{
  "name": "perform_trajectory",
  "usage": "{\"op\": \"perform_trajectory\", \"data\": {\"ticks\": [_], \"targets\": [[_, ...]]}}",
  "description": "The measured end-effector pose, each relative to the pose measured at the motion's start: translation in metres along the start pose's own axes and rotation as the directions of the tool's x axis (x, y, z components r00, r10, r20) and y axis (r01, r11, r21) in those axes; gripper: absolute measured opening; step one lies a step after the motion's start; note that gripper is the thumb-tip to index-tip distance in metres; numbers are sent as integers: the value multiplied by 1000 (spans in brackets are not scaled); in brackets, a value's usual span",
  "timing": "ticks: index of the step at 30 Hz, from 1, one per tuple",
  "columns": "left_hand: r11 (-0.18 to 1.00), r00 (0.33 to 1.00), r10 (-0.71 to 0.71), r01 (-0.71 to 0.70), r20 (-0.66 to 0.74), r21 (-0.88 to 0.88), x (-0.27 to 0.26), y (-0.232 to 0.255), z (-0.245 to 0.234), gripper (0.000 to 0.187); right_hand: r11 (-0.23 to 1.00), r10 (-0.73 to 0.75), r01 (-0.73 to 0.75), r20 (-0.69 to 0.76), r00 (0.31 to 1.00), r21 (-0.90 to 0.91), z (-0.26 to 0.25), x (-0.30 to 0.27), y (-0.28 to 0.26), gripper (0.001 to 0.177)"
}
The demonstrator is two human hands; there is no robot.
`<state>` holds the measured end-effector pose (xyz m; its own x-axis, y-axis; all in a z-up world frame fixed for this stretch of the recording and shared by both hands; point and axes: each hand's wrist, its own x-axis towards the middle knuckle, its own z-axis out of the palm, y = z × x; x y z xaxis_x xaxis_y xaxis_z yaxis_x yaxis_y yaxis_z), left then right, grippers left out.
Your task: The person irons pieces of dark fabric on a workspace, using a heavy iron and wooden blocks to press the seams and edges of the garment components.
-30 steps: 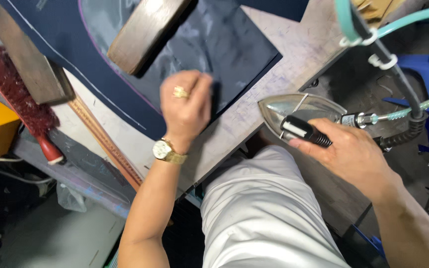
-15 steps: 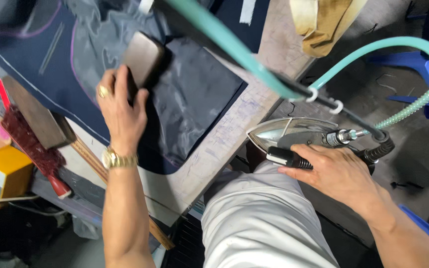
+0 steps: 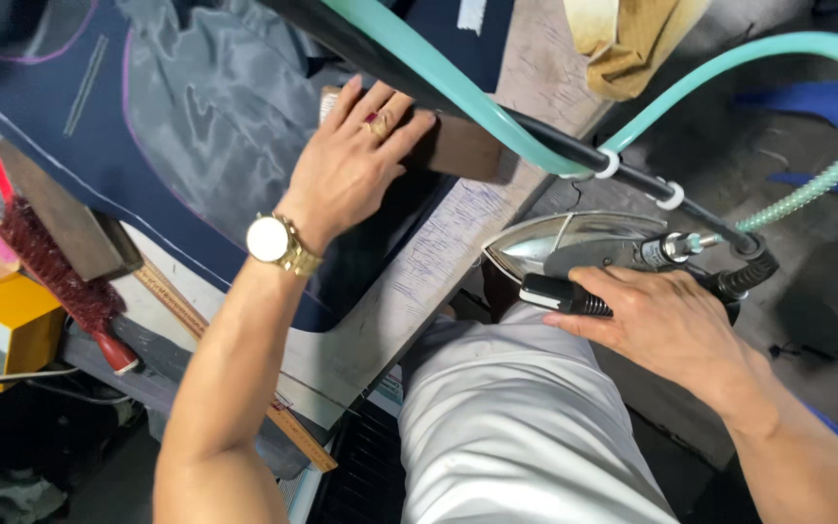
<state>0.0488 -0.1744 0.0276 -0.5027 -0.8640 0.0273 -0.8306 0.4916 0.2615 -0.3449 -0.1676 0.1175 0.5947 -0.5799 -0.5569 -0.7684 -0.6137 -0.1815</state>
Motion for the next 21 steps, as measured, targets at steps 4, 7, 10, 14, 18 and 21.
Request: {"op": "perform_trajectory", "data": {"ticks": [4,7,10,14,18,21], "targets": [[973,923,-224,228,-314,-24,-42,56,-8,36,999,-20,20,14,1000,31,-1,2,3,67],[917,836,-381,396,-395,-46,-78,106,15,18,1000,4,-4,36,999,4,0,5,3,68],[844,777,-472,535,-417,40,-96,125,40,24,999,-43,43,-19,999,-18,-1,9,-1,69],[804,711,-475,590,-519,72,-95,126,49,25,997,-82,80,-119,990,-20,4,8,-7,68],[808,705,-427,579,-566,111,-98,125,50,22,996,-91,90,-60,994,-16,7,8,-11,69],[815,714,-438,572,-546,94,-105,125,55,20,996,-66,70,-62,996,63,9,8,-14,70]]}}
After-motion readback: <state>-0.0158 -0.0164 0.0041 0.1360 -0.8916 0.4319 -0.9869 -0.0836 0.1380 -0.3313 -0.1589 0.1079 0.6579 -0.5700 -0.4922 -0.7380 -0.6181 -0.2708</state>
